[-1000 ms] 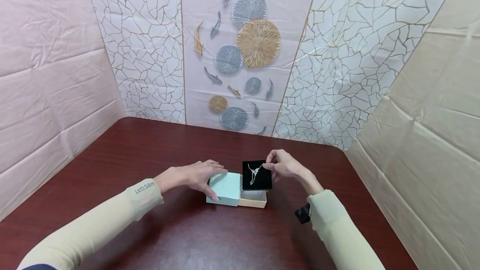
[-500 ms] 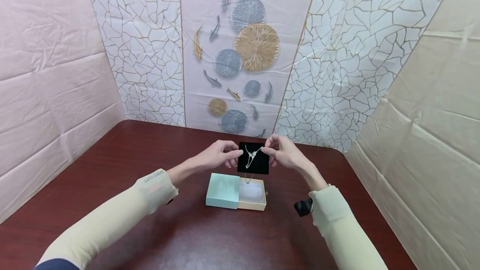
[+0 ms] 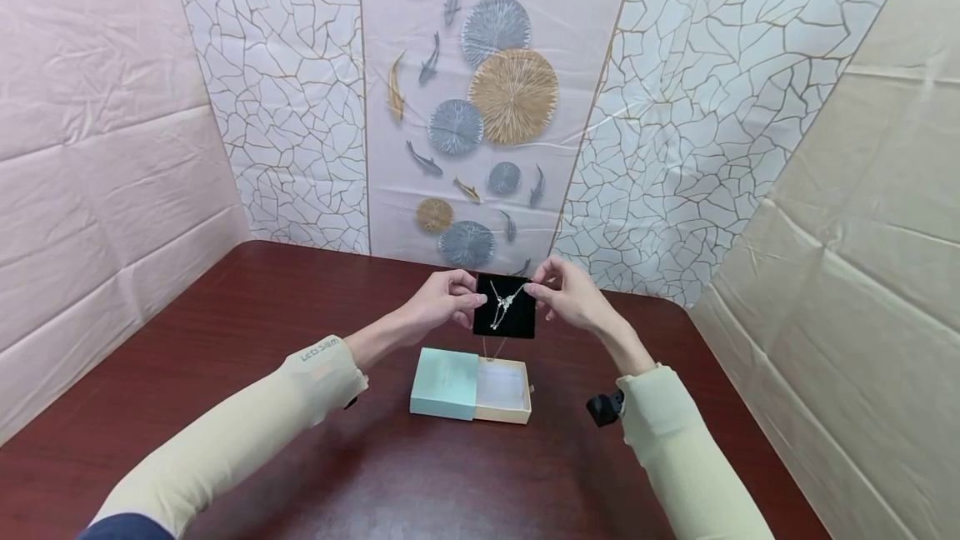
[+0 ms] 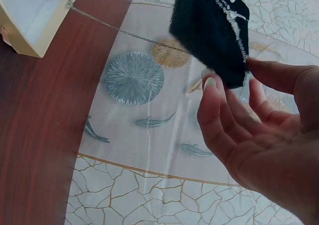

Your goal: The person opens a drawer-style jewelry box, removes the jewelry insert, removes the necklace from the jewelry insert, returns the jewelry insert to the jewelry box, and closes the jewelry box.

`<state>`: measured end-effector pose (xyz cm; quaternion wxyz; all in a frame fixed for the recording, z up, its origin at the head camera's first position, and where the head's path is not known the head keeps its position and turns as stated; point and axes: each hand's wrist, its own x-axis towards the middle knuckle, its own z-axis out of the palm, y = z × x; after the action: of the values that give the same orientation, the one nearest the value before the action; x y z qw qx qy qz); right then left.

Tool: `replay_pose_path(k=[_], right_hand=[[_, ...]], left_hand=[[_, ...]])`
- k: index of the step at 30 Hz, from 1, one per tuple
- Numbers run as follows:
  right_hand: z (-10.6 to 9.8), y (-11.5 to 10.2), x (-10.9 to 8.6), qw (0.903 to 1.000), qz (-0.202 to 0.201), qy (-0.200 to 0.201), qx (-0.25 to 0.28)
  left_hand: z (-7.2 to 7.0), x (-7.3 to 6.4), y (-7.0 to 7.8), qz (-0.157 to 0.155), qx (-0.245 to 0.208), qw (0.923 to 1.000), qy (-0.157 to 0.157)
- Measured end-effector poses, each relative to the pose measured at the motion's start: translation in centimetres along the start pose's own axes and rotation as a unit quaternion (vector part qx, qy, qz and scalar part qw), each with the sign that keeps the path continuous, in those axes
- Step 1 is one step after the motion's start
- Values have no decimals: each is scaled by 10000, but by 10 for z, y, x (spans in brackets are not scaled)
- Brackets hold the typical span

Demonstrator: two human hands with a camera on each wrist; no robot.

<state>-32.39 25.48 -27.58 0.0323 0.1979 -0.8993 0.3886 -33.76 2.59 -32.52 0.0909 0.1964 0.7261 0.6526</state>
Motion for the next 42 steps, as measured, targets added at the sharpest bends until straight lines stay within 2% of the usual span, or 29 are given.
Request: replay_pose_path(k=[2, 4, 6, 8, 11, 16, 22, 27, 30, 35, 42], right_hand=[[1, -4, 0, 9987, -80, 346, -366], [4, -8, 0, 9930, -269, 757, -868], [9, -13, 1, 9815, -571, 1141, -1427], [14, -18, 2, 9691, -916, 1340, -1858], [22, -27, 4, 9581, -1193, 1214, -2302], [33, -38, 6, 9452, -1066, 873, -2959], [41, -40, 7, 9268, -953, 1017, -3488], [45, -39, 7, 9202, -997, 1214, -3586], [45, -38, 7, 9177, -1044, 1282, -3611], [44, -37, 8, 9221, -998, 1324, -3495], [39, -39, 10, 9312, -894, 1344, -3268]], left_hand=[[0, 1, 0, -6, -5, 10000, 67], [0, 2, 0, 3, -9, 9999, 112], [0, 2, 1, 26, 24, 9999, 135], [0, 3, 1, 68, 58, 9999, 133], [0, 3, 2, 166, 164, 9996, 169], [3, 5, 5, 312, 302, 9988, 231], [8, 6, 5, 624, 692, 9951, 319], [9, 4, 5, 868, 960, 9908, 404], [10, 4, 4, 1075, 1320, 9844, 452], [12, 4, 0, 1362, 2026, 9684, 521], [15, 3, 1, 1417, 2267, 9623, 505]])
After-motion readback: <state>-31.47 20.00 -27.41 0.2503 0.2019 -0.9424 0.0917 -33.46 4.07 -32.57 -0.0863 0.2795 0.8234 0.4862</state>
